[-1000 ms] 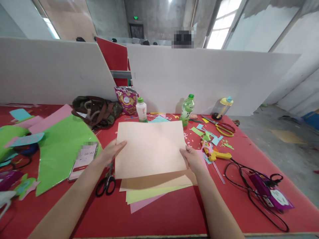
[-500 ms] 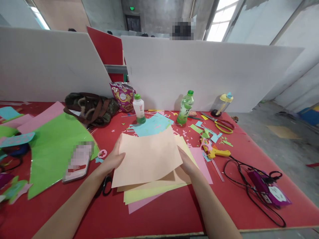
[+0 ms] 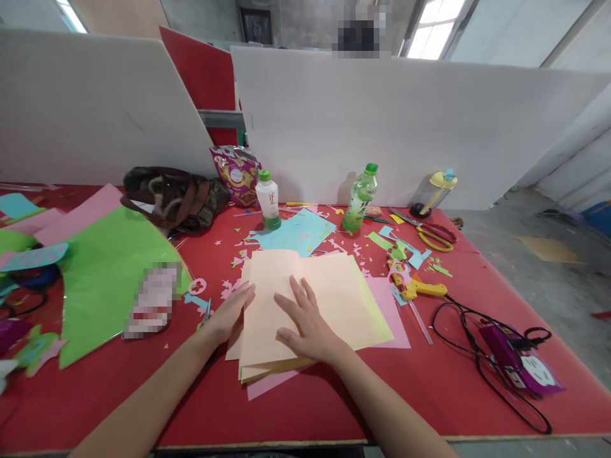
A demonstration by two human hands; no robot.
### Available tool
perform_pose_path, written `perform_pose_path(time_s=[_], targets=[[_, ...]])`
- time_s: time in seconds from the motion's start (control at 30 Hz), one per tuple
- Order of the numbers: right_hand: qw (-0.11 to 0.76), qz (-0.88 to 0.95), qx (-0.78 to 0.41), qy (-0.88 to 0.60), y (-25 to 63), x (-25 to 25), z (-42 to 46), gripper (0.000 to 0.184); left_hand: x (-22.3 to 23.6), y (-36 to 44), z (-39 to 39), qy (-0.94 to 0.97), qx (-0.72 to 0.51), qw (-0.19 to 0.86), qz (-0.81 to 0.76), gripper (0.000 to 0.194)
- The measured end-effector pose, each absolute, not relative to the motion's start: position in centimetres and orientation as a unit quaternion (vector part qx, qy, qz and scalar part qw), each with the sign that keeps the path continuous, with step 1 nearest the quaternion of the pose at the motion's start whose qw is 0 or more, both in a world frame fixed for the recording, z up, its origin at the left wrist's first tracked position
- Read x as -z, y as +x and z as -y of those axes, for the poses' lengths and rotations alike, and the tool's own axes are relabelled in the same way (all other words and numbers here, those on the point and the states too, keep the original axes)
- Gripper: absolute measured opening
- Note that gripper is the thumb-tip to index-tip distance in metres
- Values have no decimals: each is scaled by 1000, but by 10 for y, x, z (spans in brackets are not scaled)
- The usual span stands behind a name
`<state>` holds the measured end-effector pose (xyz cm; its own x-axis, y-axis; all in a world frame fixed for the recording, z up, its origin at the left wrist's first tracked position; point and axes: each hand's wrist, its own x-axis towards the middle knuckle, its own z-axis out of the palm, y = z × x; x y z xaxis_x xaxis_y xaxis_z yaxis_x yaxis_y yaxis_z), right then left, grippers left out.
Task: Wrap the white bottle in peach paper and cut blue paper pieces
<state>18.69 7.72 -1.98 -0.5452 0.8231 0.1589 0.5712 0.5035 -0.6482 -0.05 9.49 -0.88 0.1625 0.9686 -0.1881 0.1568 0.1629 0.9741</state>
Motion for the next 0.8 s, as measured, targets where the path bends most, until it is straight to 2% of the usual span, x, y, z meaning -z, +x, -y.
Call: perform_pose_path(time_s=[0.13,0.3,0.43,0.6,0.7,0.8], targets=[[287,831,-275,-389,182,20,-76,50,7,6,-92,415,-423,663,-458,47],[431,572,-472,-514,178,13,-83,69,8,7,-92,371,-467,696,-399,62],[418,385,-639,-519,178,2,-85,75,1,5,-89,386,-463,704,-377,73],[408,357,-701,-462,180,0,-82,62,-7,6,-85,356,-469,711,-385,93],[412,361,-703,-453,181,2,-81,60,-5,6,-88,319,-481,705,-412,92],[403,358,-703,-464,182,2,-81,62,0,5,-90,289,-496,712,-406,79]])
